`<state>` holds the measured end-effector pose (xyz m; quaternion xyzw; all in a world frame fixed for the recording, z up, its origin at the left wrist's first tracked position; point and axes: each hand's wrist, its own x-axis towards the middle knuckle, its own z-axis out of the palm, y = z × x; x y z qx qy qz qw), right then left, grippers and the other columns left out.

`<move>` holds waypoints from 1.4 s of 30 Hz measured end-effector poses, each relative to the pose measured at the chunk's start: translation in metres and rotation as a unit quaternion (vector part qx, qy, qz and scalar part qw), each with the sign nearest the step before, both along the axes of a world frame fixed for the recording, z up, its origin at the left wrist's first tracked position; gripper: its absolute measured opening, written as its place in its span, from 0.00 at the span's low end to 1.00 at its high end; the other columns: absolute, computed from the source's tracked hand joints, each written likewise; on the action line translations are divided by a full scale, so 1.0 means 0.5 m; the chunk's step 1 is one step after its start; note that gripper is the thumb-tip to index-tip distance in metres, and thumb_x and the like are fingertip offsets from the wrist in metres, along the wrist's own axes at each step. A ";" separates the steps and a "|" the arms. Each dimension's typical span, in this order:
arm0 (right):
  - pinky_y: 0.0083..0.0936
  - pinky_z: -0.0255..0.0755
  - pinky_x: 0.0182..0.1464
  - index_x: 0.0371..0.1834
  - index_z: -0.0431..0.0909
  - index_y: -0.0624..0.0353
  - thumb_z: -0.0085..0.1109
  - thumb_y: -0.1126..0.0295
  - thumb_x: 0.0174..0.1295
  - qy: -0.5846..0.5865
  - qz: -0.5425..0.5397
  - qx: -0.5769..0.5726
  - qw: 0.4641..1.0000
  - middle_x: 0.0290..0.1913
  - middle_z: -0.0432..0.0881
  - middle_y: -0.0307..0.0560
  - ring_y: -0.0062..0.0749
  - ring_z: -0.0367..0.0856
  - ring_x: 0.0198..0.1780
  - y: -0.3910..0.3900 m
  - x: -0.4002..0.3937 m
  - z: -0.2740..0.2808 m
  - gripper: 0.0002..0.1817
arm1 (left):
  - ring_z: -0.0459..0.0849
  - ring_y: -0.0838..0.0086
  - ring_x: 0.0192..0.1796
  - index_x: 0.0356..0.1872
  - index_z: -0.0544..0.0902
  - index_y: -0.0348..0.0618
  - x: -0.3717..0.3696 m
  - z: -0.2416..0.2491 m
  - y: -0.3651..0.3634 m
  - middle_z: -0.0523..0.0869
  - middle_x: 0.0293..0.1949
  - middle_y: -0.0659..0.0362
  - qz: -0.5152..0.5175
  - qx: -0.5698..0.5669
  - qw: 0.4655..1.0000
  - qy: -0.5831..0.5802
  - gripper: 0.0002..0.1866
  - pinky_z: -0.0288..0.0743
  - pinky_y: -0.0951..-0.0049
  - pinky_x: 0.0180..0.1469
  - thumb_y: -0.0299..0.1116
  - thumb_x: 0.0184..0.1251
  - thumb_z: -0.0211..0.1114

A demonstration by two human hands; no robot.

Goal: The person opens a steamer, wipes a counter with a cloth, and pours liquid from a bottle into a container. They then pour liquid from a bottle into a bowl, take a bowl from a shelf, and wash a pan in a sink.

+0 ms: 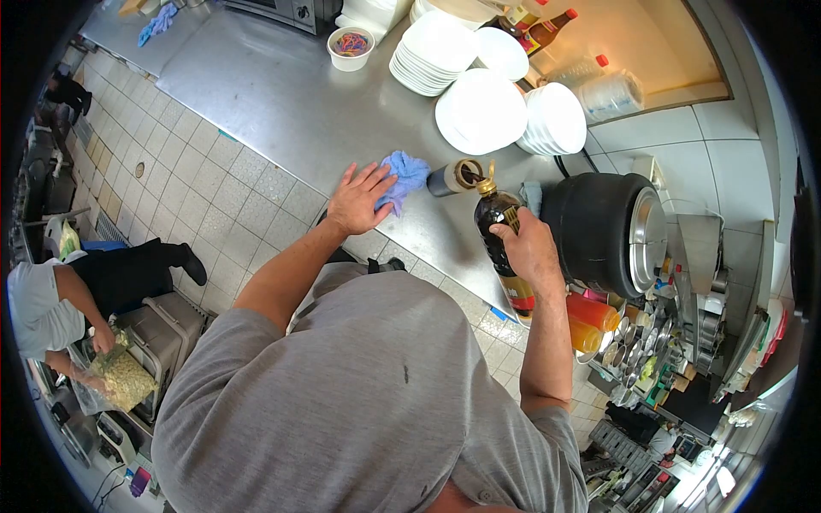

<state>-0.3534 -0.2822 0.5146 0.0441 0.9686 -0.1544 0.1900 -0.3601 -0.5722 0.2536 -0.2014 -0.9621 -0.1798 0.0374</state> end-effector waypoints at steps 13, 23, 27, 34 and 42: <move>0.52 0.75 0.49 0.42 0.78 0.70 0.68 0.54 0.68 0.009 0.007 -0.010 1.000 0.36 0.85 0.70 0.67 0.85 0.45 0.010 -0.003 -0.005 0.24 | 0.64 0.62 0.81 0.76 0.73 0.56 0.000 0.005 0.002 0.70 0.79 0.58 0.002 0.008 1.000 0.001 0.32 0.49 0.43 0.83 0.53 0.73 0.62; 0.48 0.76 0.45 0.41 0.78 0.72 0.70 0.58 0.67 0.024 0.005 -0.019 0.999 0.36 0.84 0.72 0.69 0.85 0.42 0.011 -0.003 -0.009 0.22 | 0.62 0.62 0.82 0.77 0.72 0.56 0.000 0.014 0.002 0.68 0.80 0.59 0.001 0.008 1.000 -0.013 0.33 0.47 0.44 0.84 0.52 0.73 0.62; 0.48 0.76 0.45 0.41 0.78 0.72 0.70 0.58 0.66 0.031 0.010 -0.022 0.999 0.35 0.84 0.71 0.68 0.85 0.42 0.014 -0.003 -0.017 0.22 | 0.63 0.61 0.82 0.77 0.73 0.56 0.000 0.015 0.003 0.69 0.80 0.59 0.001 0.003 1.000 -0.012 0.33 0.47 0.44 0.83 0.52 0.73 0.62; 0.48 0.77 0.44 0.40 0.78 0.72 0.70 0.58 0.66 0.036 0.010 -0.031 0.999 0.35 0.85 0.71 0.67 0.86 0.41 0.016 -0.004 -0.025 0.22 | 0.63 0.62 0.82 0.77 0.72 0.57 0.000 0.009 0.004 0.68 0.80 0.60 0.003 -0.003 1.000 -0.010 0.33 0.47 0.44 0.84 0.52 0.73 0.62; 0.47 0.77 0.44 0.41 0.78 0.72 0.70 0.59 0.67 0.030 0.014 -0.024 0.999 0.35 0.85 0.70 0.65 0.87 0.41 0.012 -0.007 -0.020 0.22 | 0.63 0.62 0.81 0.76 0.73 0.56 0.001 0.012 0.004 0.69 0.79 0.59 0.004 -0.005 1.000 -0.008 0.33 0.49 0.43 0.83 0.54 0.74 0.60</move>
